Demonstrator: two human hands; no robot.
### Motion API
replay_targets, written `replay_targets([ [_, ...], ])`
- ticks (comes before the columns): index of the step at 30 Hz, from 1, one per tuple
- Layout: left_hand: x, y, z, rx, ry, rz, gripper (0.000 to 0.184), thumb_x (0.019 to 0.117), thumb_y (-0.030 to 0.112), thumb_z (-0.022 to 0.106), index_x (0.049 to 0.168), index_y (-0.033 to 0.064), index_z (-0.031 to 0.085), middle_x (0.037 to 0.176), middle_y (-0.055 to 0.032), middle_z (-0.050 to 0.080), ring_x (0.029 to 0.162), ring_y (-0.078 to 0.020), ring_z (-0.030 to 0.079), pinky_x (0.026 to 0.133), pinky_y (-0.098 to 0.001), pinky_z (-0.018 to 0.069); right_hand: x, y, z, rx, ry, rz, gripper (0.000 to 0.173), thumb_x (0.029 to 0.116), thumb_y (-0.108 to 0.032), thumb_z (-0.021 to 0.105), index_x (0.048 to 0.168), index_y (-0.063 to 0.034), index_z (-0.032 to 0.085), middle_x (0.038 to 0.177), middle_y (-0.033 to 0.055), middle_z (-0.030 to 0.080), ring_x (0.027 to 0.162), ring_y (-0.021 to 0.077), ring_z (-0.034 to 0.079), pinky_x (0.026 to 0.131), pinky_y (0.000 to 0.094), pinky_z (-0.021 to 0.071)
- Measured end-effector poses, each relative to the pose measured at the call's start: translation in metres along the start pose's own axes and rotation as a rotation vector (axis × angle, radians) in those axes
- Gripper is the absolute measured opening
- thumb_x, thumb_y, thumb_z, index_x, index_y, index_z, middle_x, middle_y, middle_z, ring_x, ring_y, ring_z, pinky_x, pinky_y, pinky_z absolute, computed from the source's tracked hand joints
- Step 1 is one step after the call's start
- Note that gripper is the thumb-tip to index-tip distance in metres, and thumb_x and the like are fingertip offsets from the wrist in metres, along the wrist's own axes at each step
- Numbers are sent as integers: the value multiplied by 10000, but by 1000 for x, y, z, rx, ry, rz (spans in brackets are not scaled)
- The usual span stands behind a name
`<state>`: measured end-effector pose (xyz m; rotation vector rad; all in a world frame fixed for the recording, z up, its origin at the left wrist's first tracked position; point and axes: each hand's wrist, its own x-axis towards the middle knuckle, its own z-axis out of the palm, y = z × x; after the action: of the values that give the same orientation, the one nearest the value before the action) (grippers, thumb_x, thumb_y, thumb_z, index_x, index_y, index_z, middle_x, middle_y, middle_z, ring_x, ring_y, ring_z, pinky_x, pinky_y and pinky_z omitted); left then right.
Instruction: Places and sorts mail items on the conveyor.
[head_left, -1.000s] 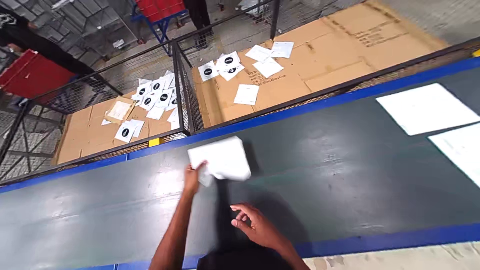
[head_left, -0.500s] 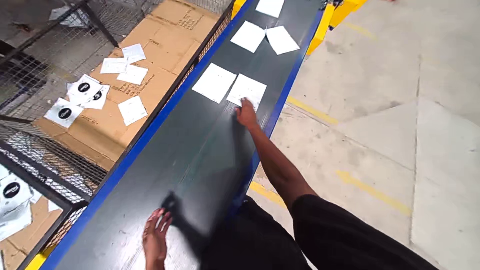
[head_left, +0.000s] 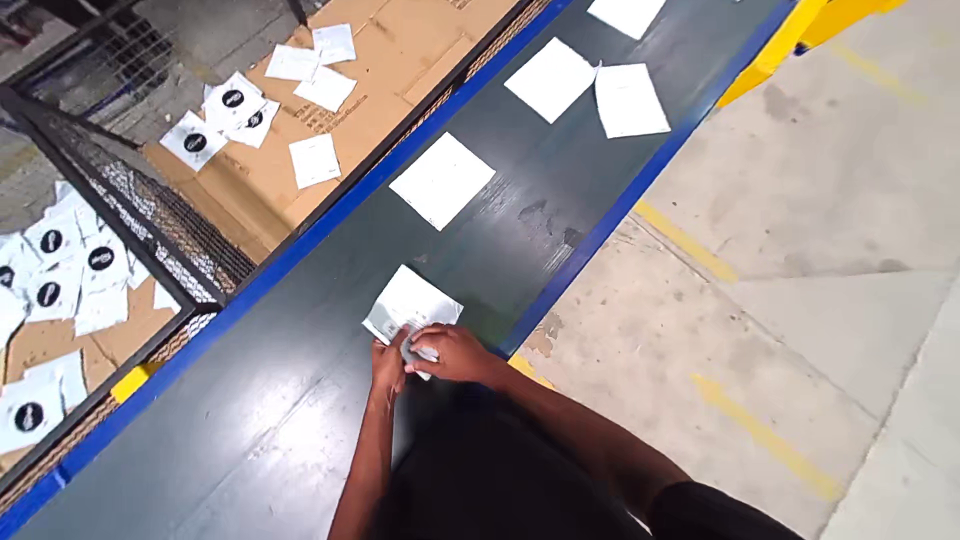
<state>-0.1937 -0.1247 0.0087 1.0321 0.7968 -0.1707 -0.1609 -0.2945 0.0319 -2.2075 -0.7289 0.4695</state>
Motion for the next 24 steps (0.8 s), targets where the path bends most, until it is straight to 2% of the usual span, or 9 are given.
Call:
replay_targets([
  [3,-2,23,-41,-112,67,50,421,983,36,643,1368,-29,488,1178,-193,694,1045,-292,710,910,-523,604,51,20,-30,26,230,155,455,994,-502,600,1250,-141,708,1321,44,678,1279,169,603,1105,437,498],
  [5,-11,42,-66,-168,74,74,454,1001,53,619,1411,-13,436,1206,-202,682,1064,-313,705,921,-541,597,97,57,-65,-99,376,282,625,993,-529,578,1379,-38,599,1402,171,603,1326,299,565,1125,502,464],
  [7,-24,56,-92,-228,96,95,474,1023,70,586,1445,-3,383,1223,-210,668,1080,-325,697,934,-540,590,141,94,-87,-201,405,383,950,911,-622,649,1524,56,391,1529,308,437,1413,465,439,1158,616,377],
  [10,-35,72,-124,-367,96,122,388,1064,133,500,1413,-14,416,1210,-224,667,1090,-333,688,954,-545,572,189,119,-85,-347,222,452,1332,725,-875,611,1606,38,205,1640,361,175,1521,548,169,1193,725,187],
  [12,-43,79,-142,-442,99,140,342,1086,180,431,1364,-17,461,1185,-217,673,1085,-327,687,959,-538,565,196,106,-50,-474,111,303,1307,719,-948,501,1634,-59,216,1658,355,102,1537,549,90,1205,733,98],
  [16,-58,88,-175,-497,104,202,370,1109,241,340,1317,-12,511,1170,-206,682,1088,-320,684,967,-542,557,170,59,36,-570,-32,-194,1070,847,-887,378,1650,-191,244,1673,321,116,1557,501,88,1216,730,59],
  [18,-66,94,-190,-506,105,232,377,1111,247,322,1311,-7,515,1164,-201,686,1082,-318,687,965,-539,559,157,33,65,-531,-200,-433,996,871,-878,364,1629,-234,313,1687,272,149,1573,442,109,1247,680,68],
  [21,-73,102,-204,-539,109,264,362,1111,244,312,1284,9,526,1145,-186,696,1064,-306,696,952,-532,567,179,13,86,-504,-387,-760,931,880,-879,343,1499,-209,527,1688,194,238,1577,382,167,1284,615,71],
  [24,-73,108,-215,-566,96,301,357,1109,233,317,1302,11,520,1165,-190,690,1086,-306,689,970,-536,558,258,3,71,-592,-374,-718,925,900,-781,444,1597,-176,394,1682,176,268,1564,376,218,1256,671,55],
])
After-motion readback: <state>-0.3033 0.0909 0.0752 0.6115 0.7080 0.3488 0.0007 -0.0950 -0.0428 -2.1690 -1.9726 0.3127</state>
